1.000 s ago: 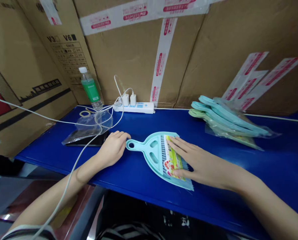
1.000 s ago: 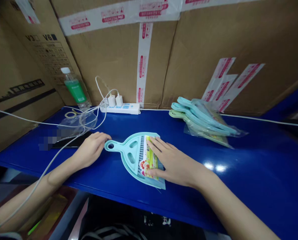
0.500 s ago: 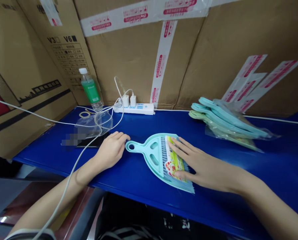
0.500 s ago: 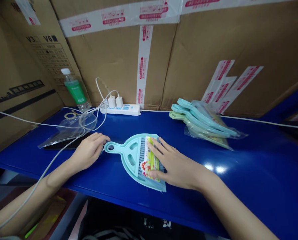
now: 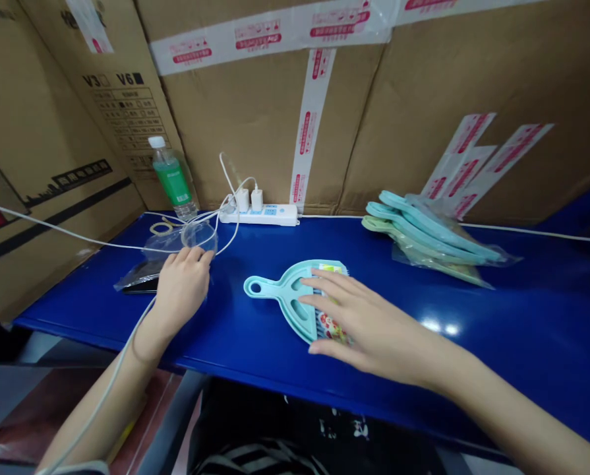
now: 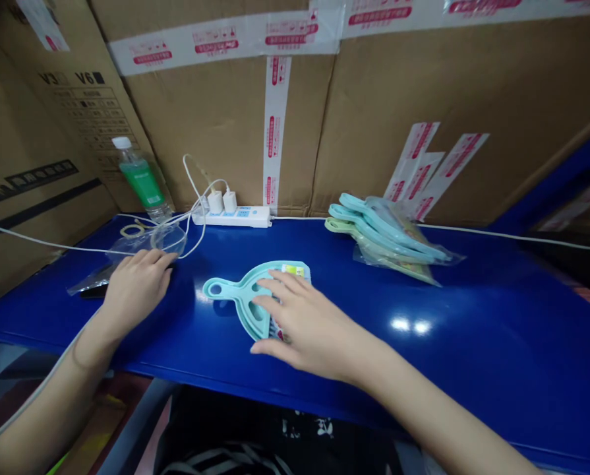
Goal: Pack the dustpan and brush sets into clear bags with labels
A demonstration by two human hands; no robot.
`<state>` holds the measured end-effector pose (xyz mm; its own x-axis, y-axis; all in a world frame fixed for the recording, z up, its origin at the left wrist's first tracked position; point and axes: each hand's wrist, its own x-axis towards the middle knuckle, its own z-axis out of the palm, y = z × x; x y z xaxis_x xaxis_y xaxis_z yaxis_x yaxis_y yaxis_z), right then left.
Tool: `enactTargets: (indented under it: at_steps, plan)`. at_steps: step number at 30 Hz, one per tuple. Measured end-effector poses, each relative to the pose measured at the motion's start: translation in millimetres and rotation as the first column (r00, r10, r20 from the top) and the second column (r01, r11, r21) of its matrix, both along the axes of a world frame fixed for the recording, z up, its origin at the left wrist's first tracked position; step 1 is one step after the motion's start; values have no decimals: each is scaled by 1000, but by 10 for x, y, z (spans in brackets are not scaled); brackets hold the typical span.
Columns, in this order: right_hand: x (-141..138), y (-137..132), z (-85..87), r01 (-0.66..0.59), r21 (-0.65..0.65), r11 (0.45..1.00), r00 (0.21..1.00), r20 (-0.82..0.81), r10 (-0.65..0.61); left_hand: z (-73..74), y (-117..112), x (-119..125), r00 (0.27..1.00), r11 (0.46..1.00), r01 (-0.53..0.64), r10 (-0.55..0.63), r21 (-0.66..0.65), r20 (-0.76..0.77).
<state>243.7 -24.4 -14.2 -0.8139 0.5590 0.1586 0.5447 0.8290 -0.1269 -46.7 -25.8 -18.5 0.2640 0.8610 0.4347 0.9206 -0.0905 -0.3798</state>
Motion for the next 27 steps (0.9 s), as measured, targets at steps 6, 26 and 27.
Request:
enactTargets:
  at_steps: [6,26,27]
  plan:
    - [-308,-130,-239,83,241,967,995,-78,-66,-12,-144,-17,981,980,196,-195,39,-15]
    - [-204,-74,-300,238,462,854,967,-33,-251,-279,-390,417,779,773,625,-627,-112,17]
    - [-195,-72,-297,235,469,851,968,-30,-251,-279,-371,462,763,757,643,-646,-116,18]
